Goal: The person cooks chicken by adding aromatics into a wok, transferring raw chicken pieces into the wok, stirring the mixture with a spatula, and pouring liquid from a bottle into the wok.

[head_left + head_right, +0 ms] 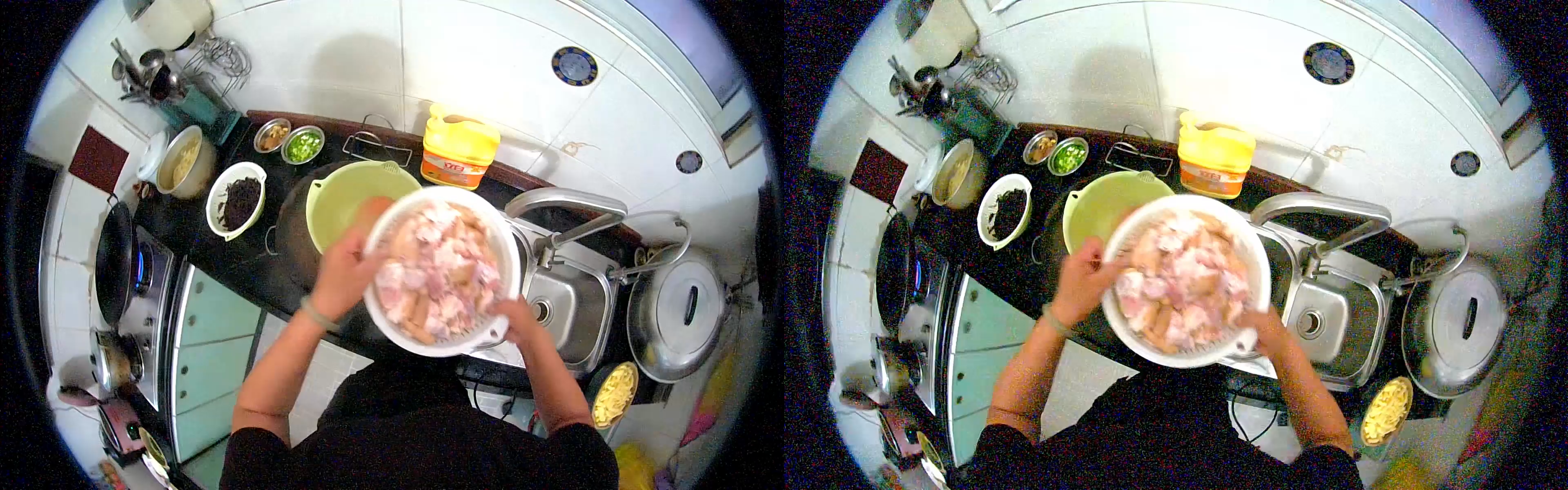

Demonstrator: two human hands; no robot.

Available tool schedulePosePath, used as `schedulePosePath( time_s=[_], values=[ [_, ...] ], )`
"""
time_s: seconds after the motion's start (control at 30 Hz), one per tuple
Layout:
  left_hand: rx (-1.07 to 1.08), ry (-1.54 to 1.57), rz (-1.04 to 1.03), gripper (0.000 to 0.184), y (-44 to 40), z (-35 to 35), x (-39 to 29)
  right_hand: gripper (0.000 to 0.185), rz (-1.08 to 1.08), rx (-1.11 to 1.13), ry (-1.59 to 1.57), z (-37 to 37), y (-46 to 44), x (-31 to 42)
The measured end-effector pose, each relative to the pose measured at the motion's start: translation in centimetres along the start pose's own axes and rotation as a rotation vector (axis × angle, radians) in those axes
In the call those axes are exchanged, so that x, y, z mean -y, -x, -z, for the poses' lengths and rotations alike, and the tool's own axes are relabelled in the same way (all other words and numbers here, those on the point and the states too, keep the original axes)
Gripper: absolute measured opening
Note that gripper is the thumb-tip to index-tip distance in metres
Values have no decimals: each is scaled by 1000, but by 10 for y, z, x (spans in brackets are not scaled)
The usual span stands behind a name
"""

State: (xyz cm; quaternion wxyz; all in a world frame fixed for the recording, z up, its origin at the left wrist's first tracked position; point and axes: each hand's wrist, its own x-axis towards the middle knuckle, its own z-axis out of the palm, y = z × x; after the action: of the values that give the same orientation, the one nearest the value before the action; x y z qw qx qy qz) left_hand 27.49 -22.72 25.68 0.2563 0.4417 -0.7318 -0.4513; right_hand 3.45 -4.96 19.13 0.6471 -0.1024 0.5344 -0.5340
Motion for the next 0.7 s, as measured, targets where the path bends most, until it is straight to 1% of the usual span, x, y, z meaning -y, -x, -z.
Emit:
schedulePosePath(
  time_s=[0.03,0.07,0.1,0.13,0.17,0.2,0.23,0.27,0.3,0.33,0.37,0.4,0.43,0.5,0.57,0.63,0.67,0.7],
  values=[
    [27,23,27,16,4,-15,17,57,14,-32,-32,13,12,-15],
    [69,204,44,17,9,-32,33,58,-8,-78,-49,19,24,-24],
    [113,386,57,18,15,-45,41,57,-3,-97,-167,22,33,-33],
    [164,550,159,19,23,-50,31,57,-2,-140,-162,28,40,-42],
    [212,607,325,29,28,-59,52,56,0,-184,-159,36,45,-51],
    [210,842,534,33,32,-60,60,56,-3,-184,-156,44,47,-62],
    [207,1071,741,37,33,-59,67,60,2,-220,-278,51,46,-74],
    [208,1065,742,37,29,-56,79,64,7,-256,-404,58,42,-83],
    [156,1206,816,41,25,-52,92,64,6,-257,-413,61,40,-87],
    [104,1347,888,47,20,-45,100,61,69,-276,-393,63,39,-90],
    [112,1338,890,47,15,-40,105,58,132,-298,-374,66,38,-95],
    [96,1369,817,47,8,-36,107,61,77,-307,-423,76,34,-101],
    [83,1401,747,48,1,-32,109,61,82,-318,-432,79,32,-105],
    [63,1264,547,45,-10,-33,118,53,90,-319,-387,88,31,-109],
    [51,1148,539,47,-17,-34,105,49,92,-331,-465,77,32,-104],
    [64,964,489,44,-11,-38,81,51,57,-339,-549,84,27,-116],
    [96,957,500,44,-8,-42,71,52,93,-312,-526,86,30,-119],
    [25,858,450,45,-5,-48,63,52,131,-281,-501,83,31,-117]
  ],
)
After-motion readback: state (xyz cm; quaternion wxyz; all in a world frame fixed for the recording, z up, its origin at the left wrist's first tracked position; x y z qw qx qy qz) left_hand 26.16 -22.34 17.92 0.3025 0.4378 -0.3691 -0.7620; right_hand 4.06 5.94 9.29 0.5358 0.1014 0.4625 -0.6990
